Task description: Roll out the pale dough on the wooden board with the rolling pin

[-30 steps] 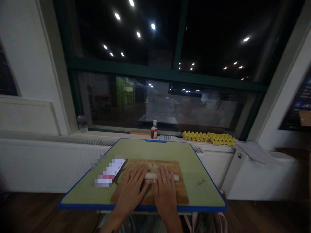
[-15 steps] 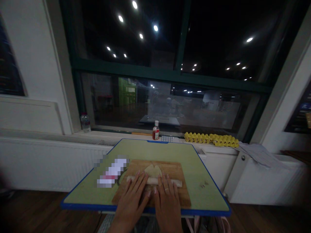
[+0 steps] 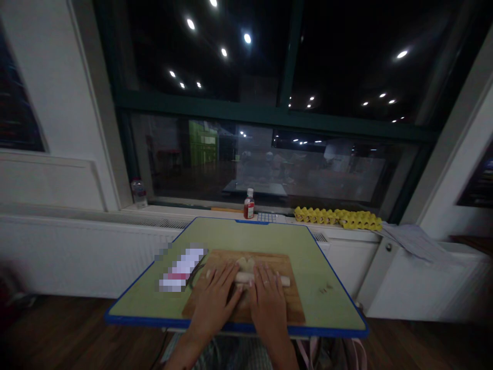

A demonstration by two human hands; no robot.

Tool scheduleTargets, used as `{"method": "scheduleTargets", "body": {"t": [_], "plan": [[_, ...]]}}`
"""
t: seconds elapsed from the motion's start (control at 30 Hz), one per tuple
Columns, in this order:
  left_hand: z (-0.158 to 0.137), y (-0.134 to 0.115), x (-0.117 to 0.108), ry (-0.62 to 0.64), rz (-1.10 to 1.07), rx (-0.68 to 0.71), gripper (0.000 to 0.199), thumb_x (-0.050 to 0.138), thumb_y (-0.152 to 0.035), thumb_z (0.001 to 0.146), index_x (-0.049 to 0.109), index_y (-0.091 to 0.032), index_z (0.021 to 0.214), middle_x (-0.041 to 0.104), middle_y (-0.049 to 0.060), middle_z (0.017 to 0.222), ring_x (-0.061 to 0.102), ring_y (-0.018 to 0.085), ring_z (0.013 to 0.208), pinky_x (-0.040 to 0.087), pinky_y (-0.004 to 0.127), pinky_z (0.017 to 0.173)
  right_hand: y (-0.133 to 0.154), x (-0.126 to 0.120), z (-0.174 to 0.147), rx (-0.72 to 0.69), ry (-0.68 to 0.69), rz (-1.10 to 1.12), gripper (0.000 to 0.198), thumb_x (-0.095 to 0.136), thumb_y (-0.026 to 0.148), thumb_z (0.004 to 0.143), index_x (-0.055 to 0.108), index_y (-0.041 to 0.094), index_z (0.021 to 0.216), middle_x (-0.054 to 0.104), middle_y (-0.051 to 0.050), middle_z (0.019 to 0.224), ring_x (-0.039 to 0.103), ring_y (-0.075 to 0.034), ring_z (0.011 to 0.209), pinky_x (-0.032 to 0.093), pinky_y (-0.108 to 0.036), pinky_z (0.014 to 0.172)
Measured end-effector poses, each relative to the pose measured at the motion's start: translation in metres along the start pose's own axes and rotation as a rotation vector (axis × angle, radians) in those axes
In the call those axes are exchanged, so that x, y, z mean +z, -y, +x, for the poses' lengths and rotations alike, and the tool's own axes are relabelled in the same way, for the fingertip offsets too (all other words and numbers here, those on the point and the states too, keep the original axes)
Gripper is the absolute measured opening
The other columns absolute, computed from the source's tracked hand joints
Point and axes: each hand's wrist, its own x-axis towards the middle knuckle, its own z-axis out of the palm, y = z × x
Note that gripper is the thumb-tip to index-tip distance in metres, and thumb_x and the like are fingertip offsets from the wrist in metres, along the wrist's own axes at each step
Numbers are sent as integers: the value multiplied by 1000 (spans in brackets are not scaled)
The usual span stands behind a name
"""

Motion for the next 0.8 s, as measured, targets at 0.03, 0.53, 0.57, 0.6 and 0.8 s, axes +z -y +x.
{"method": "scheduleTargets", "body": {"t": [0.03, 0.53, 0.57, 0.6, 0.8], "plan": [[-5, 0, 2, -17, 4, 14, 49, 44, -36, 97, 47, -17, 142, 48, 9, 147, 40, 26, 139, 30, 51, 114, 1, -4, -3, 1, 18, -6, 46, 30, 27, 101, 52, 15, 139, 52, -10, 143, 44, -23, 135, 30, -45, 115], [11, 4, -5, 15, -6, 20, 48, 45, -34, 95, 50, -19, 140, 53, 10, 143, 45, 27, 134, 34, 52, 110, -4, 3, 7, -15, -41, -2, 44, 29, 24, 101, 58, 16, 133, 59, -9, 137, 48, -21, 131, 29, -44, 115], [13, 4, -5, 14, -10, 13, 47, 45, -33, 94, 51, -19, 139, 53, 9, 143, 46, 27, 133, 35, 51, 110, -5, 6, 9, -18, -60, -3, 43, 29, 23, 101, 60, 16, 131, 60, -9, 135, 48, -20, 130, 29, -44, 115], [15, 4, -6, 13, -12, 8, 47, 44, -30, 94, 51, -19, 139, 53, 9, 143, 46, 27, 133, 35, 51, 110, -5, 7, 10, -18, -74, -4, 43, 30, 22, 101, 61, 16, 129, 60, -9, 134, 49, -20, 130, 29, -44, 115], [-5, 3, -6, 30, -1, 41, 58, 40, -14, 87, 45, -18, 144, 47, 6, 149, 39, 23, 139, 27, 50, 116, 4, -9, -2, 29, 13, 0, 46, 29, 25, 100, 54, 16, 137, 55, -8, 141, 46, -22, 132, 31, -43, 113]]}}
